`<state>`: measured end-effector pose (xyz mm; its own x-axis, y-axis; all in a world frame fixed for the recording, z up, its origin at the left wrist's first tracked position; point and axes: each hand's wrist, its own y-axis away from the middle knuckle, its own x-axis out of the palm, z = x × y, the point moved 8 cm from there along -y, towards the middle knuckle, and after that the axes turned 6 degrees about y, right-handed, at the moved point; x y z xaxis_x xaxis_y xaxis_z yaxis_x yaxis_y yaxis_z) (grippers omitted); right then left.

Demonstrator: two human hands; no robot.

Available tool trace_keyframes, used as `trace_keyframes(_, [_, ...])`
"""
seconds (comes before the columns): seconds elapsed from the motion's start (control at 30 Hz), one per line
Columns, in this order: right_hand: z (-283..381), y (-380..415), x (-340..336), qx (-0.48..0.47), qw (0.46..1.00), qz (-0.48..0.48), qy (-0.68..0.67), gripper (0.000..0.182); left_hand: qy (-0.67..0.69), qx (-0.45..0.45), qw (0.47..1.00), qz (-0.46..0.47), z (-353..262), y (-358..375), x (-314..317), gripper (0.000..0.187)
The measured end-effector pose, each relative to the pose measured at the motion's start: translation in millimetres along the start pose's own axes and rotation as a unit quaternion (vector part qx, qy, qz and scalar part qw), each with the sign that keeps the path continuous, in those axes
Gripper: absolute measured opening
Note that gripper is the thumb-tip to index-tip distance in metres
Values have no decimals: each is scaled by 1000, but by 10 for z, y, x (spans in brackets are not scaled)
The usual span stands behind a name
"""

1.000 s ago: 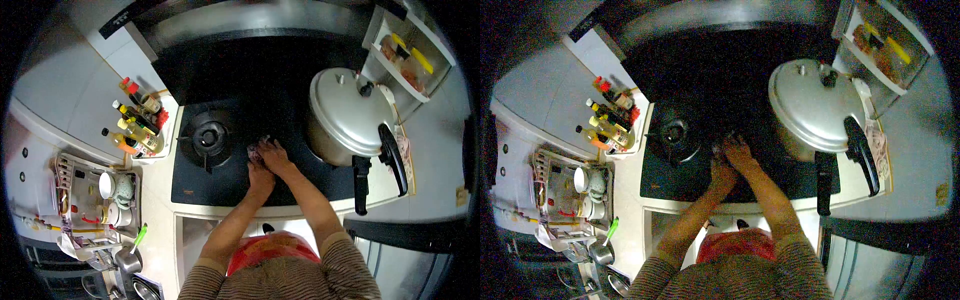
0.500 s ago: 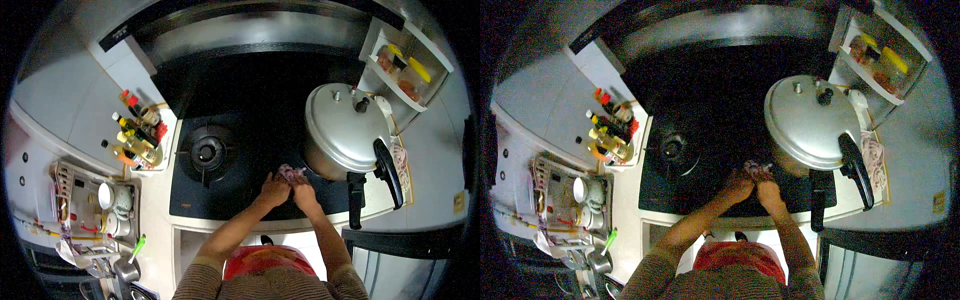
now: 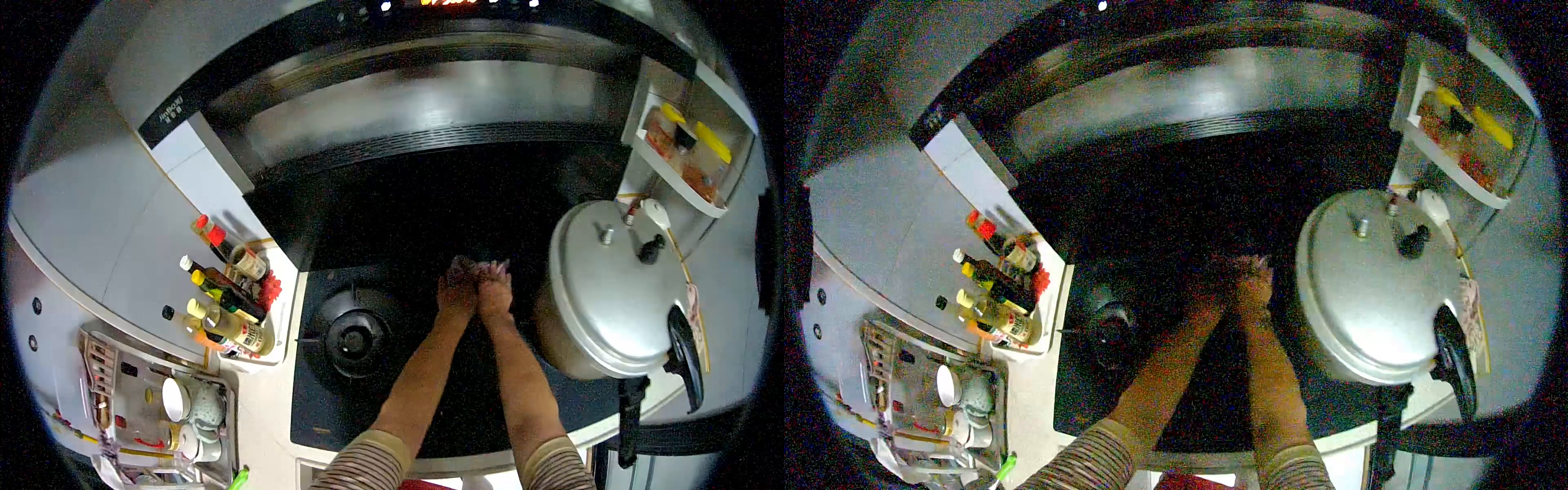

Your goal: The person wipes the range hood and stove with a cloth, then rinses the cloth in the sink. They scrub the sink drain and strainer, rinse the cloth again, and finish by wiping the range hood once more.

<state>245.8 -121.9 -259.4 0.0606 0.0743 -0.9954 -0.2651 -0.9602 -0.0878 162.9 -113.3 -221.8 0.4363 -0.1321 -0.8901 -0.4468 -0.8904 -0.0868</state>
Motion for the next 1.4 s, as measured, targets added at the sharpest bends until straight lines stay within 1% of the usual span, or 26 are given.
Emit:
trace_keyframes(0.1, [-42, 13, -153, -14, 999, 37, 32, 51, -50, 35, 995, -75, 48, -143, 208, 48])
trace_keyframes(0.17, [-39, 160, -79, -45, 998, -37, 16, 48, -1, 37, 996, -82, 1, 28, 124, 49])
trace_keyframes(0.23, [74, 366, -63, -86, 981, -146, 92, 46, -71, 35, 994, -79, 43, 180, 294, 49])
trace_keyframes(0.27, [109, 586, -118, -98, 982, -143, 74, 46, -103, 35, 991, -76, 16, 313, 345, 49])
trace_keyframes(0.4, [84, 1360, -254, -144, 983, -103, -38, 42, -67, -66, 984, 150, -156, 1050, 112, 50])
trace_keyframes(0.43, [112, 1504, -290, -162, 979, -90, -79, 41, -26, -84, 991, 105, -189, 1249, 21, 43])
trace_keyframes(0.5, [-33, 1758, -257, -56, 972, 103, -205, 37, 109, -83, 983, 121, -296, 1575, -42, 36])
trace_keyframes(0.53, [-83, 1787, -138, -129, 972, 54, -188, 27, 134, -123, 978, 100, -332, 1703, -124, 31])
trace_keyframes(0.57, [-122, 1848, -439, -135, 935, 24, -328, 21, 138, -38, 989, -32, -377, 1761, -117, 31])
trace_keyframes(0.6, [-97, 1955, -589, -133, 917, 22, -375, 22, 223, -69, 971, -49, -332, 1750, 52, 28])
trace_keyframes(0.63, [-75, 2055, -740, -133, 897, 20, -422, 24, 118, 94, 986, -78, -709, 2047, -547, 27])
trace_keyframes(0.67, [-56, 2150, -890, -132, 874, 17, -467, 25, 304, 20, 930, -203, -420, 1973, -259, 27])
trace_keyframes(0.73, [10, 2353, -539, -74, 636, 132, -757, 29, 563, -63, 805, -177, -379, 2595, -840, 31])
trace_keyframes(0.77, [191, 2540, -714, -100, 705, 129, -690, 30, 494, -83, 843, -197, -257, 2696, -723, 31])
trace_keyframes(0.83, [562, 3085, -1228, -163, 816, 87, -548, 32, 601, -110, 766, -200, -134, 3437, -988, 34])
trace_keyframes(0.87, [754, 3296, -1126, -170, 798, 103, -569, 33, 652, -114, 722, -202, -113, 3780, -1098, 36])
trace_keyframes(0.93, [1153, 3833, -825, -185, 761, 136, -607, 37, 648, -168, 676, -308, 238, 4495, -1006, 27])
trace_keyframes(0.97, [1394, 4129, -1007, -212, 842, 146, -474, 40, 638, -202, 650, -361, 441, 4821, -815, 27])
trace_keyframes(1.0, [1706, 4528, -1257, -272, 826, 192, -456, 40, 628, -226, 621, -411, 592, 5198, -768, 27])
trace_keyframes(1.03, [1970, 4992, -1472, -327, 806, 235, -434, 41, 699, -218, 536, -421, 513, 5744, -970, 19])
trace_keyframes(1.07, [2140, 5353, -1573, -376, 784, 278, -408, 41, 689, -230, 522, -447, 590, 6180, -973, 18])
trace_keyframes(1.1, [2321, 5678, -1562, -432, 746, 224, -455, 34, 680, -240, 509, -470, 706, 6634, -909, 17])
trace_keyframes(1.2, [2912, 6798, -1377, -483, 660, 346, -460, 26, 627, -258, 419, -604, 657, 8060, -999, 17])
trace_keyframes(1.27, [3216, 7884, -1780, -550, 611, 346, -452, 26, 557, -278, 422, -659, 462, 9160, -1237, 19])
trace_keyframes(1.33, [3445, 8818, -1732, -606, 556, 334, -461, 27, 462, -371, 384, -709, 363, 10216, -1173, 20])
trace_keyframes(1.4, [3521, 9742, -2115, -730, 480, 166, -456, 30, 256, -437, 455, -733, 106, 11158, -1352, 21])
